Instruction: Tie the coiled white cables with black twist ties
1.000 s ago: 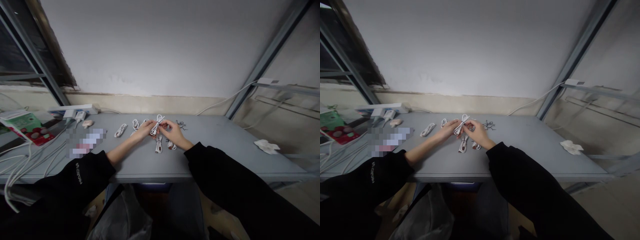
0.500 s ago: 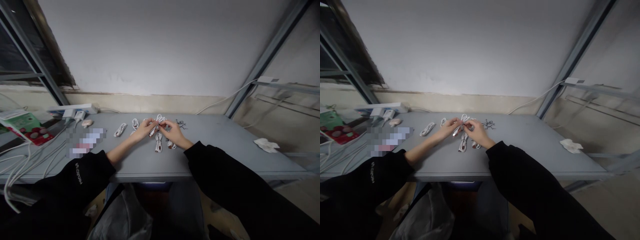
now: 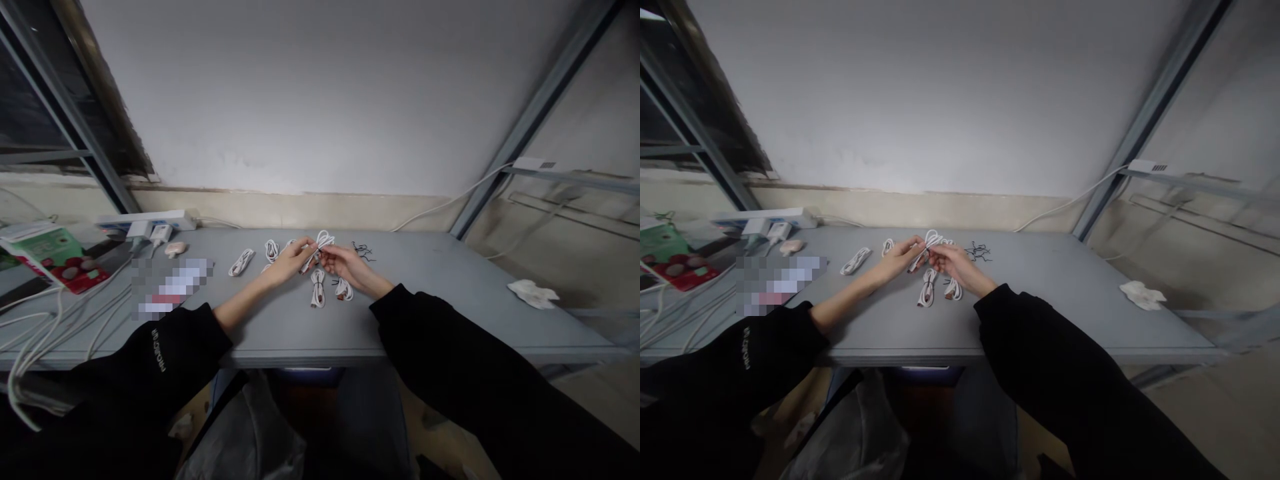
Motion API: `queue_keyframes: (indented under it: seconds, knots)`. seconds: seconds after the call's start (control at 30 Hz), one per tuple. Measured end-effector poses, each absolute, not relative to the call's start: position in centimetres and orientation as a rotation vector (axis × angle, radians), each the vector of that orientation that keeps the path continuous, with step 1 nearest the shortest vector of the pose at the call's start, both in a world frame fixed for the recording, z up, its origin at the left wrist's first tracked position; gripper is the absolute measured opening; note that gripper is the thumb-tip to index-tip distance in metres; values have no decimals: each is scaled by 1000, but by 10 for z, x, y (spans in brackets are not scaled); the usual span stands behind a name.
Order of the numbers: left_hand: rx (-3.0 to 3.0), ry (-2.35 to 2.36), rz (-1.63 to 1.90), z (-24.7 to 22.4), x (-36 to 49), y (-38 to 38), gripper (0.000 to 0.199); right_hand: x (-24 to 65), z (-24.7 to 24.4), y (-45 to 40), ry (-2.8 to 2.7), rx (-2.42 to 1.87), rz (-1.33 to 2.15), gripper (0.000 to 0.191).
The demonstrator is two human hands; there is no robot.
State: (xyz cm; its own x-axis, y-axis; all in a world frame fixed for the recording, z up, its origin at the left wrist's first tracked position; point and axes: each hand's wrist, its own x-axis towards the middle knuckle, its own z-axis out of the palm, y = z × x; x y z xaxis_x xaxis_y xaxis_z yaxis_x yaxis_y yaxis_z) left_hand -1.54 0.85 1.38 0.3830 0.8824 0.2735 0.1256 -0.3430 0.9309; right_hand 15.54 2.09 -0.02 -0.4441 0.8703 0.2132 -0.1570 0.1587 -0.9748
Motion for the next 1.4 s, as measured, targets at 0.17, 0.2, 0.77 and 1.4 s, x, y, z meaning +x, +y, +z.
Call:
queue_keyframes:
  seconds: [0.17,0.2,0.77,1.4]
  knots:
    - [1873,931,1074,12,-17,7,18,156,-3,23,-1585,-756,1366,26]
    - [1909,972,1082,11,-18,7,17,156,-5,24,-1608,-766,1320,26]
    - [1551,1086,1055,11,-8,4,20,158,-6,16,-2146,-794,-323,27]
    - [1139,760,1082,10,-8,10,25,154,-17,26,-1870,-817,-103,27]
